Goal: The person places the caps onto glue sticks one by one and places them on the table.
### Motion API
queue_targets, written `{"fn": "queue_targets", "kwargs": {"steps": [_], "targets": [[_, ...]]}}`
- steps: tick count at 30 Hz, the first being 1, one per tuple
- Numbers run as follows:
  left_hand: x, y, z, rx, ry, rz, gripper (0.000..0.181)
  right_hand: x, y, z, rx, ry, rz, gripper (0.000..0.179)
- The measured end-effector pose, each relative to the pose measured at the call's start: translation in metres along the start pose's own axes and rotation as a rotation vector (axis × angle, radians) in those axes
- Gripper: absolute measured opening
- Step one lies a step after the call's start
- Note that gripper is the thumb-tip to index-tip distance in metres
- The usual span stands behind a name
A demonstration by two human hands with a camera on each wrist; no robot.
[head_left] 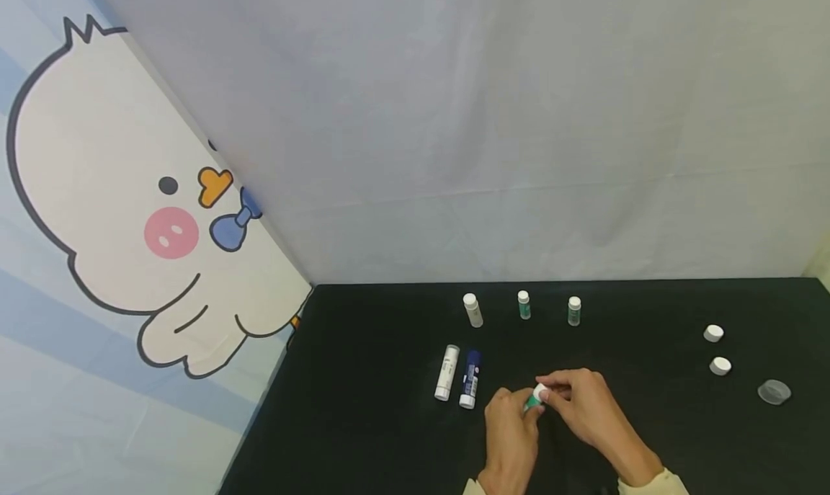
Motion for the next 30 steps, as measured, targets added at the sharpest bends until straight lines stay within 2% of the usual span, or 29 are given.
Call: {"fn": "queue_targets", "kwargs": {"steps": [3,10,19,25,30], "targets": [[-0.001,0.0,0.001,0.0,-0.005,0.01,0.02,0.001,0.0,-0.001,0.0,-0.01,0.002,0.017],[0.0,0.002,0.007,-0.047,0.002,0.006,0.023,0.002,0.002,-0.001,-0.002,-0.042,-0.003,0.02],[-0.001,0.011,0.01,-0.101,-0.008,0.042,0.022,0.012,0.008,0.008,-0.004,-0.103,-0.007,0.019],[-0.001,0.017,0.011,-0.141,0.014,0.037,0.022,0.017,0.014,0.017,0.006,-0.125,-0.015,0.018],[-0.003,0.018,0.012,-0.133,0.004,0.009,0.025,0.02,0.016,0.023,0.009,-0.148,-0.02,0.017]]}}
Point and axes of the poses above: each hand's wrist, its own z-axis towards the middle knuckle, its own x-axis out of the palm, y = z × x, the point moved 4 cm from there along z, towards the middle knuckle, and after that the axes turned 6 degrees about x, right-handed, at the moved point
